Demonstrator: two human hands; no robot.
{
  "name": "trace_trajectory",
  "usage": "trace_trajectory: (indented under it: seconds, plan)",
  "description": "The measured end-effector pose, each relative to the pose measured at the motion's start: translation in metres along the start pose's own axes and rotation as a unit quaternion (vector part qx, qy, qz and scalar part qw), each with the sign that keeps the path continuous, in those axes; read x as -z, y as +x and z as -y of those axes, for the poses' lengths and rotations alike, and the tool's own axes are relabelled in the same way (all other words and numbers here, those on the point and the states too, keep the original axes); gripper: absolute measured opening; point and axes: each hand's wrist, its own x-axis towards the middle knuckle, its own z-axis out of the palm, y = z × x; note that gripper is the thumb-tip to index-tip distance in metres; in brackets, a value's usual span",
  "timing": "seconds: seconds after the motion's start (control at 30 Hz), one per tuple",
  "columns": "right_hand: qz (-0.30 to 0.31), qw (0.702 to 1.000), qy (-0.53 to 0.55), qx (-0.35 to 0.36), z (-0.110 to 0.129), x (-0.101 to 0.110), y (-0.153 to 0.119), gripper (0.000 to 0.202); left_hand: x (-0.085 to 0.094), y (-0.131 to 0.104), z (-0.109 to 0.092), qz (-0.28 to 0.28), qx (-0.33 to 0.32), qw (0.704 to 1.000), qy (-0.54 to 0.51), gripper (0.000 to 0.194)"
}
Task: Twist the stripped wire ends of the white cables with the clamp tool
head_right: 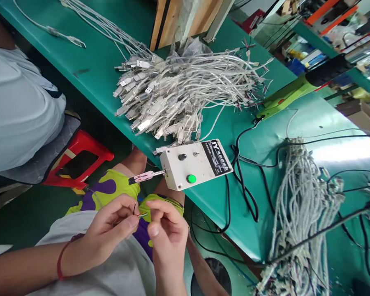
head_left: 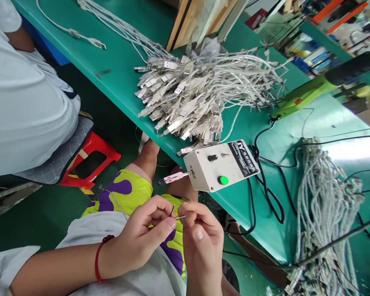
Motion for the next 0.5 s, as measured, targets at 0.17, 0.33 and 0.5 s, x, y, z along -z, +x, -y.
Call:
trace_trajectory:
  seconds: [0.17, 0.33, 0.5]
  plan:
    - [0.081, 0.992, 0.080, -0.061, 0.000, -0.014, 0.000, 0.009, 0.000, 0.004, 0.001, 0.033, -0.001, 0.997, -0.068, 0.043]
    - [0.015, 0.997, 0.074, -0.010, 0.001, -0.021, 0.003, 0.004, 0.001, 0.004, -0.006, 0.074, 0.050, 0.995, -0.045, 0.048]
    - [-0.138, 0.985, 0.066, 0.080, -0.009, -0.017, 0.005, 0.013, 0.004, -0.006, -0.015, 0.019, 0.004, 0.999, 0.040, 0.045]
